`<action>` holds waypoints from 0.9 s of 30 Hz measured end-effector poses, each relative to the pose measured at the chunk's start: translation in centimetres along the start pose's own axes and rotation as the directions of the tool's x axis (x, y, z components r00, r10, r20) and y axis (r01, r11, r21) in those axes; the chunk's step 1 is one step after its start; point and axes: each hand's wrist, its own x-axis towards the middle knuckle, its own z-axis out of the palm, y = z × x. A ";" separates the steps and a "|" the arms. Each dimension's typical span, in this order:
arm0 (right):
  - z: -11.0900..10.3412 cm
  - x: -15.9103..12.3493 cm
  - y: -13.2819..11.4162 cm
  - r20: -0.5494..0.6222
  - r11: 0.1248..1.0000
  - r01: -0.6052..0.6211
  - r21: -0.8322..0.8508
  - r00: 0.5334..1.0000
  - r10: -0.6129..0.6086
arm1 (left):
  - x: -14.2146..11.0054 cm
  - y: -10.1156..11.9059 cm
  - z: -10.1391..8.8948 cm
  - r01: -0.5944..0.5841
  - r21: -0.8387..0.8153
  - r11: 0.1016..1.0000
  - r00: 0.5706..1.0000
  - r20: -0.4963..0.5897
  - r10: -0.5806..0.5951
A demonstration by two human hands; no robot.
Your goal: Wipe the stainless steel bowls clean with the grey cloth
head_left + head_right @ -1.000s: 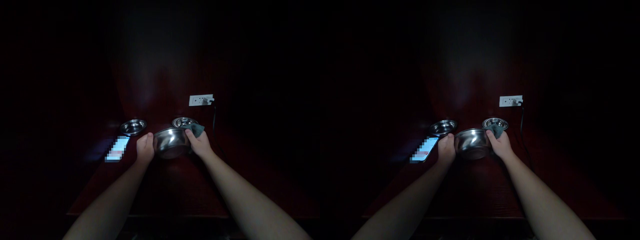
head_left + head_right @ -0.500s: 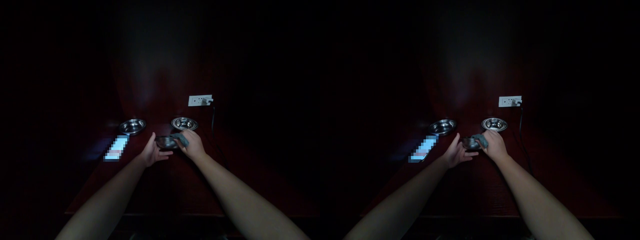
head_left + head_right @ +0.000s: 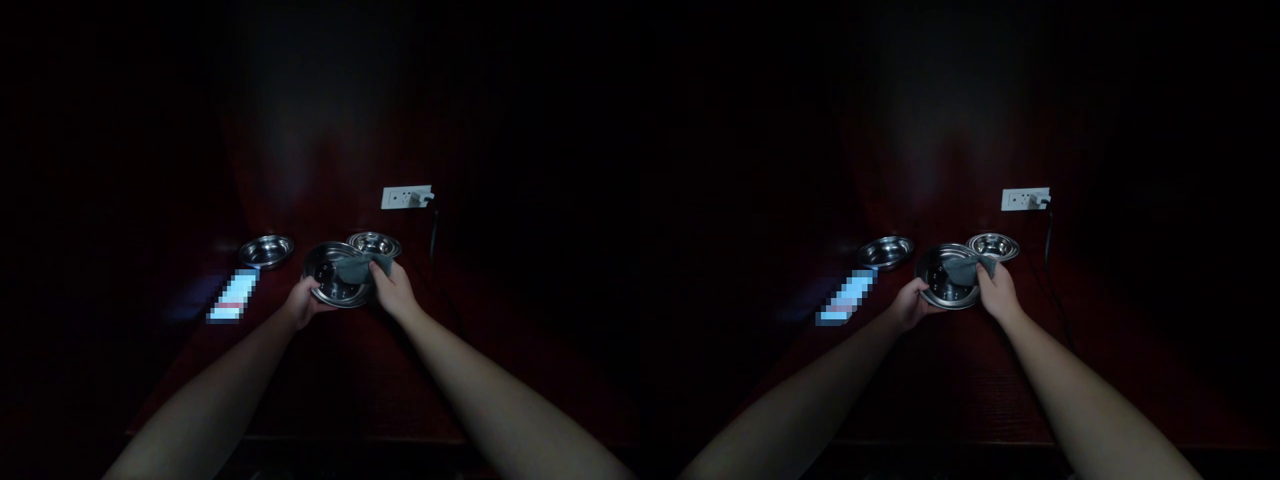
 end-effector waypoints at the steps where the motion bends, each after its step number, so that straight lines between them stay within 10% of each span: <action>1: -0.1 0.3 0.3 -0.069 0.999 -0.054 -0.004 0.996 0.054 | 0.1 -0.2 0.1 -0.017 0.015 1.000 1.000 -0.010 0.017; 4: -0.8 1.0 0.4 -0.248 0.990 -0.138 -0.016 0.960 0.130 | 0.3 -0.7 0.3 -0.057 0.044 0.997 0.998 -0.011 0.057; 8: -2.1 1.4 -0.9 -0.400 0.977 0.030 -0.210 0.909 -0.114 | 0.6 -1.3 0.3 -0.083 0.079 0.993 0.996 0.025 0.081; 12: -1.8 1.0 -1.6 -0.235 0.908 0.175 -0.380 0.932 -0.278 | 0.8 -2.0 0.1 -0.123 0.102 0.987 0.986 0.125 0.110; 20: 2.6 -1.4 0.3 0.241 0.864 0.152 -0.480 0.970 -0.037 | 1.2 -2.7 0.4 -0.150 0.062 0.987 0.981 0.135 0.141; 27: 2.3 -1.0 0.3 0.239 0.976 0.006 -0.220 0.970 0.048 | 1.3 -2.8 0.5 -0.157 0.075 0.985 0.978 0.148 0.145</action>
